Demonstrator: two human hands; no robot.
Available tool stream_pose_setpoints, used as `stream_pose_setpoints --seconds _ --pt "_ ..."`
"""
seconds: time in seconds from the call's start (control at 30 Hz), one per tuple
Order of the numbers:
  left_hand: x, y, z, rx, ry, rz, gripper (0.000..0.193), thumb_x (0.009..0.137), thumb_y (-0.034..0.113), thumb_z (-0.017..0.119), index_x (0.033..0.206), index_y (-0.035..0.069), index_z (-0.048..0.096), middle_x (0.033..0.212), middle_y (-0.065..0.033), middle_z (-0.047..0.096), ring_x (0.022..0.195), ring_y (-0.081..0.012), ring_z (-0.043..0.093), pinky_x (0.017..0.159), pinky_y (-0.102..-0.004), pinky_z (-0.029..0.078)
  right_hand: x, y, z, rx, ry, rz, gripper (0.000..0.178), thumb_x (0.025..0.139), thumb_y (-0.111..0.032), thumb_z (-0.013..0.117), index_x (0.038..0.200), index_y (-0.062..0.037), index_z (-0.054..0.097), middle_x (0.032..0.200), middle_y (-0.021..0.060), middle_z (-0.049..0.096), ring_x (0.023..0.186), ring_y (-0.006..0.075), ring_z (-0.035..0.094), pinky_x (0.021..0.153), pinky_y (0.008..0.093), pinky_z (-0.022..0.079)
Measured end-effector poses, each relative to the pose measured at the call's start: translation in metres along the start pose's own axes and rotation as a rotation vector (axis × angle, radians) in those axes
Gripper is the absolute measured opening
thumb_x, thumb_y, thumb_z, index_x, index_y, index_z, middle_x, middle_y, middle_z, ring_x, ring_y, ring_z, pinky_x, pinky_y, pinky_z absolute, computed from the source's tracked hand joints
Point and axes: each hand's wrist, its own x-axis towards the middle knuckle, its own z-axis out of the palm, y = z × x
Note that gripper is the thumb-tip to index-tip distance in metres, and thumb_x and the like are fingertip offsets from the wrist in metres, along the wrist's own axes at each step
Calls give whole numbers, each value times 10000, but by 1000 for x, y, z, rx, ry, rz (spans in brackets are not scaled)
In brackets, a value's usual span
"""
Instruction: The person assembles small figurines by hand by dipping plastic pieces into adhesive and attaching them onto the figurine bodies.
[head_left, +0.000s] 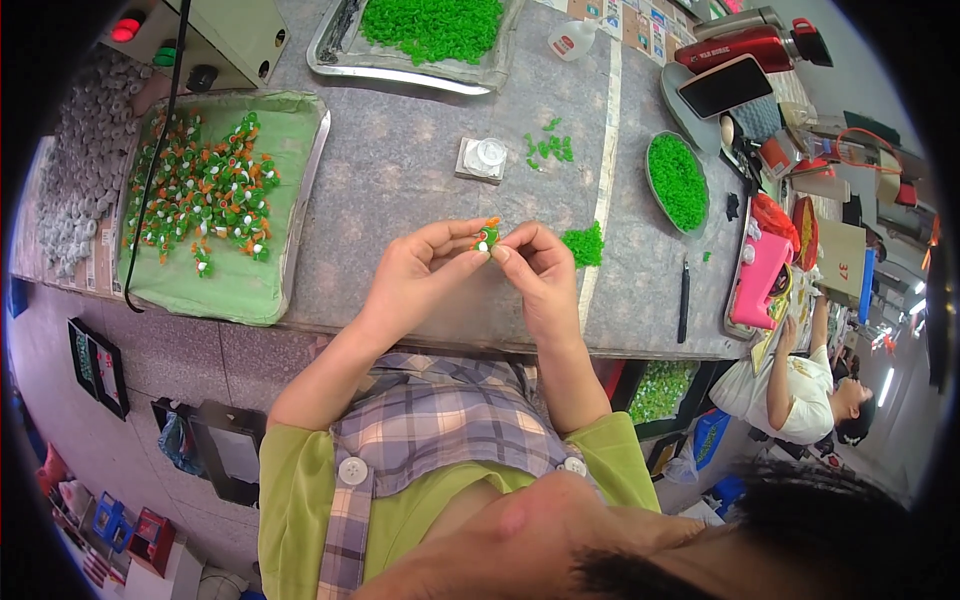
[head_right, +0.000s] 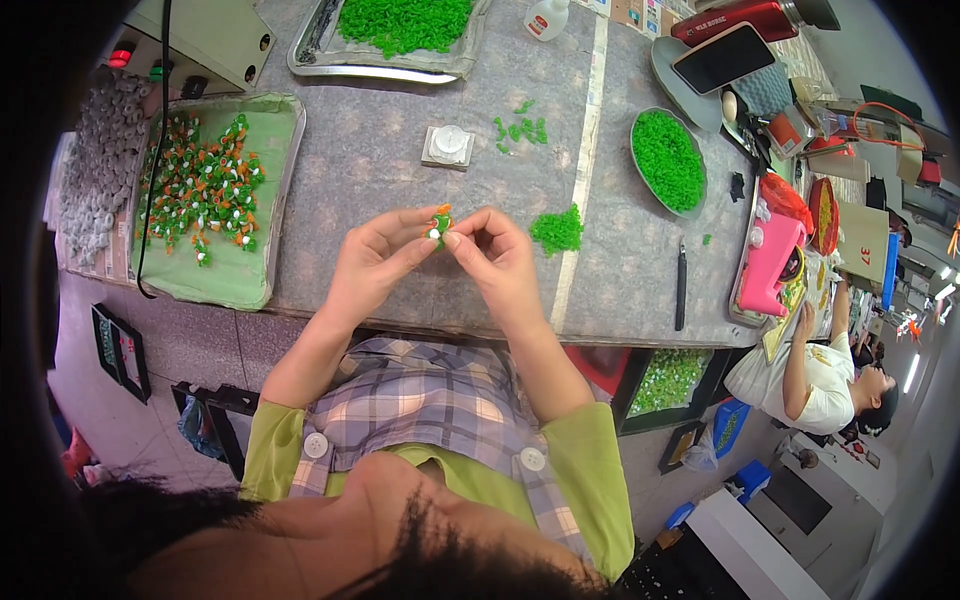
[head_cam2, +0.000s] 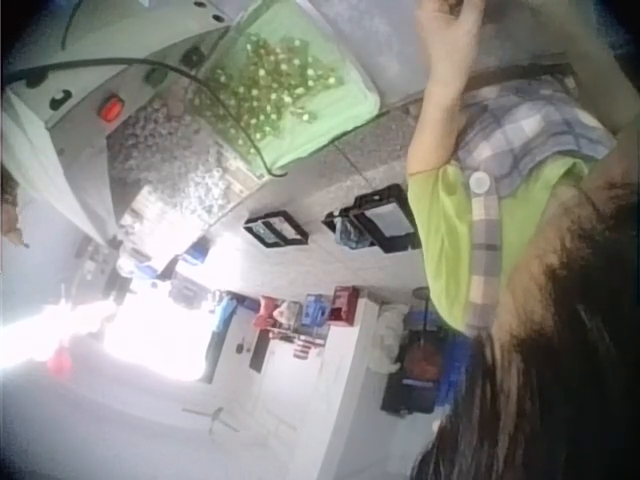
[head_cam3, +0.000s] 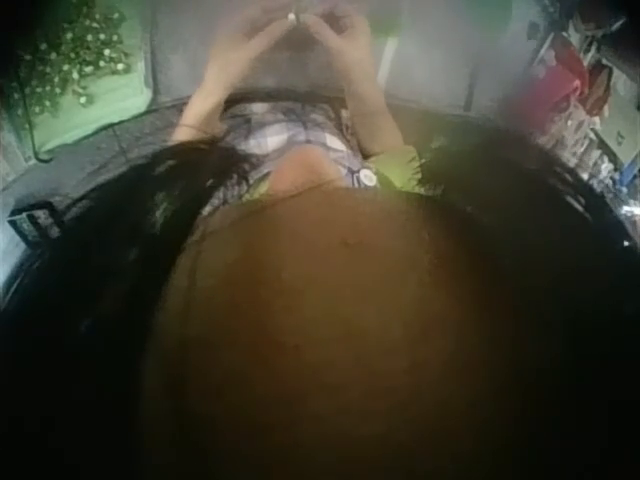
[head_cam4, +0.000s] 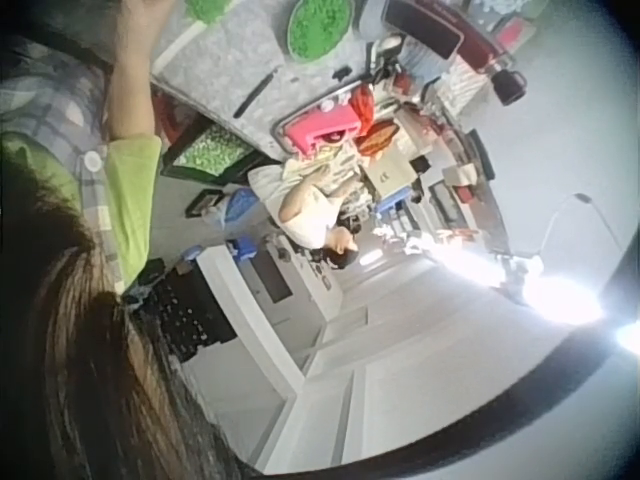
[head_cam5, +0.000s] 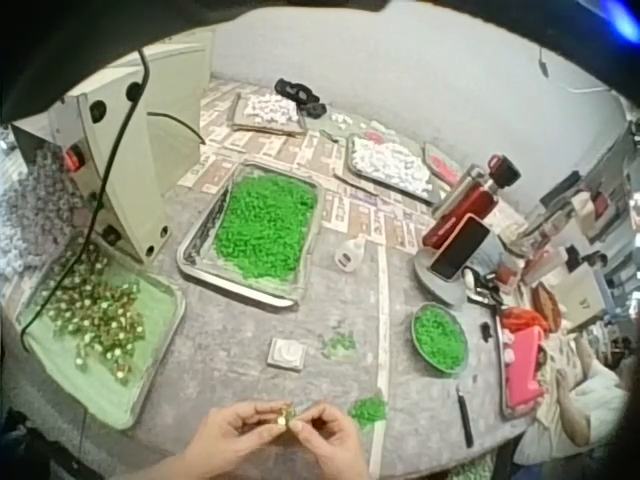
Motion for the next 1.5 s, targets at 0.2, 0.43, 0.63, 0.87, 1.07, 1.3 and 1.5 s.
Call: stream_pose_setpoints --seconds 0.2,0.43,0.63,0.87,1.07,1.3,1.5 --pt "4 0 -9 -110 -87 -84 312 814 85 564 1106 -17 523 1003 -94 598 906 -122 568 789 -226 441 5 0 -10 -107 -50 -6 62 781 -53 601 796 -25 548 747 -21 553 674 33 482 606 170 378" --pt "2 -1 -21 -197 18 -57 237 820 116 564 1033 14 582 927 -59 616 761 -94 561 702 -216 442 56 -27 -56 -643 259 -227 93 757 -102 615 796 -19 598 724 16 578 639 80 524 601 213 413" --pt "4 -2 -21 -139 22 11 187 811 101 569 978 27 611 897 -22 564 738 -84 529 691 -211 433 86 -21 -50 -1207 136 -352 99 712 -100 630 768 -22 604 718 65 574 614 154 550 585 267 436" --pt "7 -6 -19 -82 28 83 133 777 30 589 905 18 621 946 -33 516 777 -100 527 718 -215 429 84 -21 -45 -1491 118 -492 94 705 -102 621 724 -25 571 718 80 565 637 177 561 596 280 443" --pt "5 0 -8 327 108 255 137 746 46 623 882 34 623 919 -56 533 801 -129 549 674 -239 463 29 -40 -18 -808 -129 -242 92 711 -51 625 788 -15 588 737 46 591 674 132 575 612 247 447" --pt "2 3 -1 689 106 490 140 694 29 645 829 55 620 882 -64 543 784 -182 563 635 -268 470 13 -20 -13 -495 -200 -163 91 750 -19 601 835 -1 575 780 29 584 705 92 551 646 224 451" --pt "0 1 -2 647 111 494 134 685 28 648 811 59 616 868 -58 550 783 -185 562 627 -271 465 8 -15 -14 -77 -181 77 129 772 -56 613 881 -14 559 810 -6 567 717 60 524 651 198 430"
